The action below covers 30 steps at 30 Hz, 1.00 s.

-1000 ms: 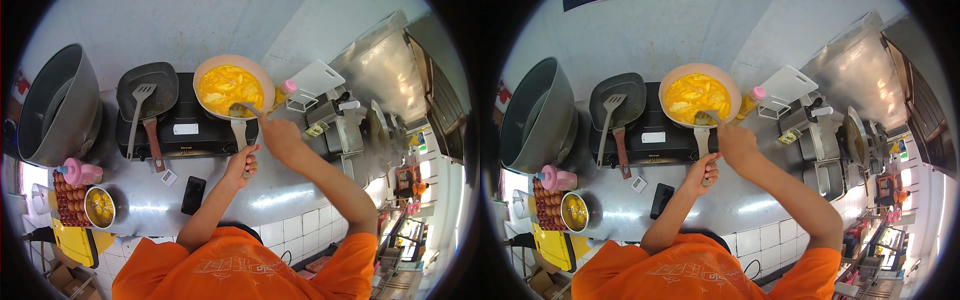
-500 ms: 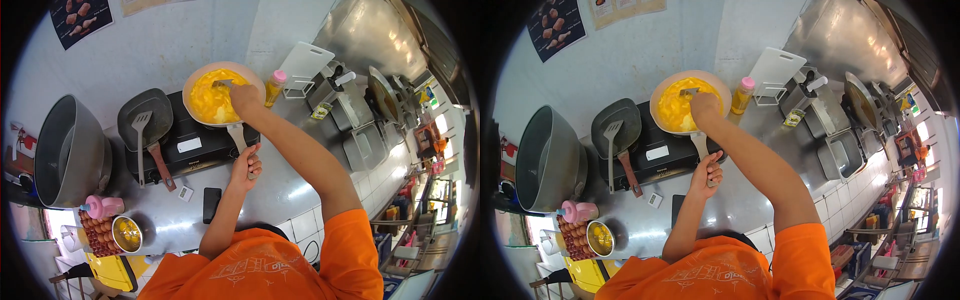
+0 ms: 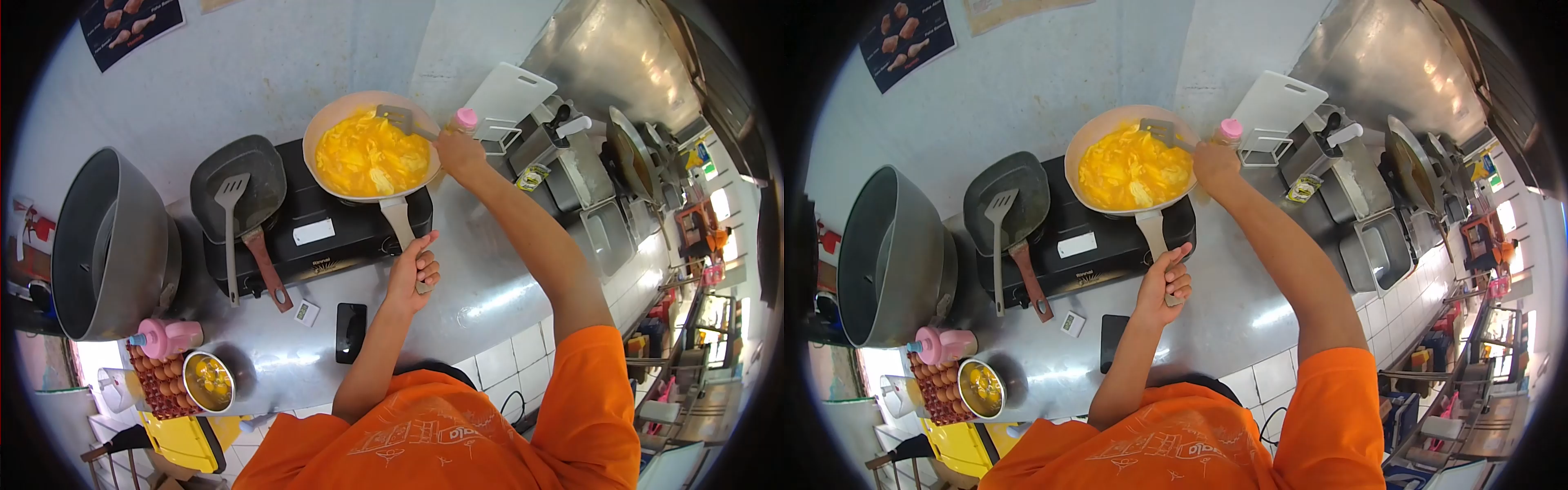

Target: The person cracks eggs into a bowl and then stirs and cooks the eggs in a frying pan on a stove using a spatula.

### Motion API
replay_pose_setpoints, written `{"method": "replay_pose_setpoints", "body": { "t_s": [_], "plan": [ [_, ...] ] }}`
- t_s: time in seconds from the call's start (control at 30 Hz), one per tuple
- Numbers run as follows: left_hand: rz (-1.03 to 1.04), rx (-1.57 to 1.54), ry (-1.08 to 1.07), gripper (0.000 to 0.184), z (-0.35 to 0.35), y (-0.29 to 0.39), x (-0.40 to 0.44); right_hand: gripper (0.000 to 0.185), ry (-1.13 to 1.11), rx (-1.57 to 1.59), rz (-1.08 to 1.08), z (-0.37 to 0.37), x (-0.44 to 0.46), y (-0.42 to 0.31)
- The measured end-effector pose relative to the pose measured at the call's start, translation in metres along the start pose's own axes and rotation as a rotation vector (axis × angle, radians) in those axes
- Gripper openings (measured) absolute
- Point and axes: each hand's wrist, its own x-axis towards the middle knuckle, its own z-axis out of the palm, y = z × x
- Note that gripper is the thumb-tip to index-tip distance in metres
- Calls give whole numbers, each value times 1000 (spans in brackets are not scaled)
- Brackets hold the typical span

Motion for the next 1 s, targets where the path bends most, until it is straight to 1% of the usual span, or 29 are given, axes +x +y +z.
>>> {"method": "replay_pose_setpoints", "body": {
  "t_s": [0.03, 0.17, 0.23, 0.3, 0.37, 0.43, 0.73, 0.77, 0.83, 0.87, 0.93, 1.0],
  "plan": [
    [3, -11, 7, 27, 0, 0, -1, 27, -51, 3, 18, -4, -5, 0],
    [-9, 1, -23, 30, 1, 3, 1, 30, -68, -8, -18, -17, -14, 10],
    [-27, -20, -2, 30, -4, -3, -2, 34, -177, -49, -50, -21, -24, 12],
    [-11, 4, -43, 31, -1, 2, 0, 36, -182, -49, -73, -20, -30, 17],
    [-10, -1, -40, 31, -1, 2, 0, 37, -173, -52, -94, -24, -35, 21],
    [-9, -1, -41, 31, 0, 3, -1, 39, -220, -78, -122, -38, -49, 21],
    [-1, 18, -40, 32, -1, 2, -1, 35, -327, -130, -229, -73, -74, 4],
    [-16, 6, -49, 31, -2, 2, -1, 35, -322, -126, -234, -78, -73, 4],
    [-20, -2, -56, 31, -2, 4, 0, 33, -214, -154, -305, -94, -65, 3],
    [-26, -16, -58, 30, -2, 3, 0, 33, -213, -149, -310, -103, -61, 1],
    [-34, -28, -60, 29, -4, 4, 0, 33, -175, -179, -239, -128, -56, -7],
    [-67, -91, -79, 27, -5, 4, 0, 32, -140, -175, -205, -123, -40, -5]
  ]
}}
